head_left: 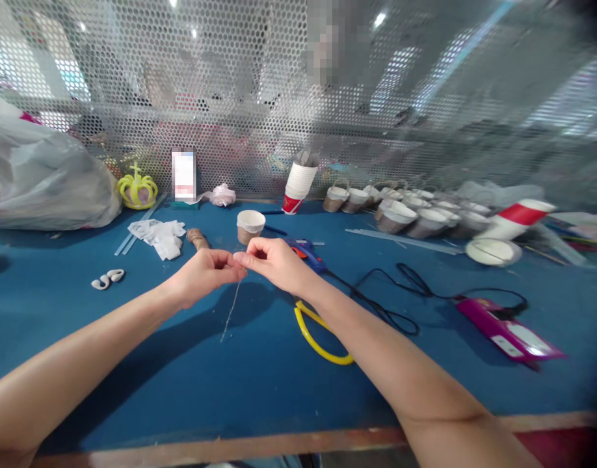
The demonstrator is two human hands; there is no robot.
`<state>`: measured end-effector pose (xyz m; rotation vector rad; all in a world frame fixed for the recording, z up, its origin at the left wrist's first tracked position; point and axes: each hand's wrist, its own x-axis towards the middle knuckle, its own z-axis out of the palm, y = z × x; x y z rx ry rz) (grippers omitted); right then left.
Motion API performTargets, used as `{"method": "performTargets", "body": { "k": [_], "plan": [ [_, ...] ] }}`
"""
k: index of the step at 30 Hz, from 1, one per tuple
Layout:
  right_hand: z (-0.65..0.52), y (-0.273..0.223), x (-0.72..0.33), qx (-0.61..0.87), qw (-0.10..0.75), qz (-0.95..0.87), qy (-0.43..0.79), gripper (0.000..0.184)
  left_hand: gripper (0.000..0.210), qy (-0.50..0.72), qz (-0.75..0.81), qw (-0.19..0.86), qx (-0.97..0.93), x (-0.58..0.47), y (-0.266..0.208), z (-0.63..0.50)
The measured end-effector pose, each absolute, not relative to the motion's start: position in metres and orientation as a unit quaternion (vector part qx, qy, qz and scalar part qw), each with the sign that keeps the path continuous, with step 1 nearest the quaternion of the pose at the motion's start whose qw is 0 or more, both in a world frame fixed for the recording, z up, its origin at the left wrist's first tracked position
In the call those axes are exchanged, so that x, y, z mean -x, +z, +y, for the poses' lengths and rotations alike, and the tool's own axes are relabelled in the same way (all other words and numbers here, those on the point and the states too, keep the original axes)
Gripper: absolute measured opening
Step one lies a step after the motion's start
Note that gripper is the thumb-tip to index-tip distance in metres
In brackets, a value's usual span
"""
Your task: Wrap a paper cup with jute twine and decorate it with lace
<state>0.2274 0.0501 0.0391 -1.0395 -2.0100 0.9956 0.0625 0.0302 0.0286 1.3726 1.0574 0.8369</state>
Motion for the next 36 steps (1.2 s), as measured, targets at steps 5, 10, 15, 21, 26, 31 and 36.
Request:
{"method": "performTargets", "body": {
  "k": [5, 10, 15, 21, 26, 31, 36],
  "plan": [
    [0.055, 0.034, -0.227, 0.33, 0.336, -0.715, 0.517, 0.029, 0.023, 0.356, 0.425, 0.641, -0.531, -0.06, 0.03, 0.033],
    [0.058, 0.03, -0.228, 0.348, 0.332, -0.733, 0.481, 0.031, 0.023, 0.356, 0.438, 0.617, -0.548, -0.06, 0.026, 0.035],
    [0.057, 0.03, -0.228, 0.373, 0.322, -0.768, 0.409, 0.033, 0.02, 0.361, 0.459, 0.548, -0.599, -0.06, 0.021, 0.037],
    [0.055, 0.031, -0.226, 0.393, 0.329, -0.772, 0.377, 0.037, 0.02, 0.37, 0.455, 0.502, -0.635, -0.061, 0.019, 0.035],
    [0.054, 0.033, -0.226, 0.416, 0.324, -0.772, 0.355, 0.037, 0.02, 0.371, 0.459, 0.483, -0.646, -0.061, 0.018, 0.034],
    [0.053, 0.034, -0.225, 0.421, 0.33, -0.767, 0.355, 0.036, 0.019, 0.375, 0.454, 0.497, -0.638, -0.062, 0.018, 0.033],
    [0.054, 0.032, -0.225, 0.357, 0.335, -0.716, 0.497, 0.033, 0.021, 0.37, 0.44, 0.582, -0.575, -0.061, 0.024, 0.033]
  ]
}}
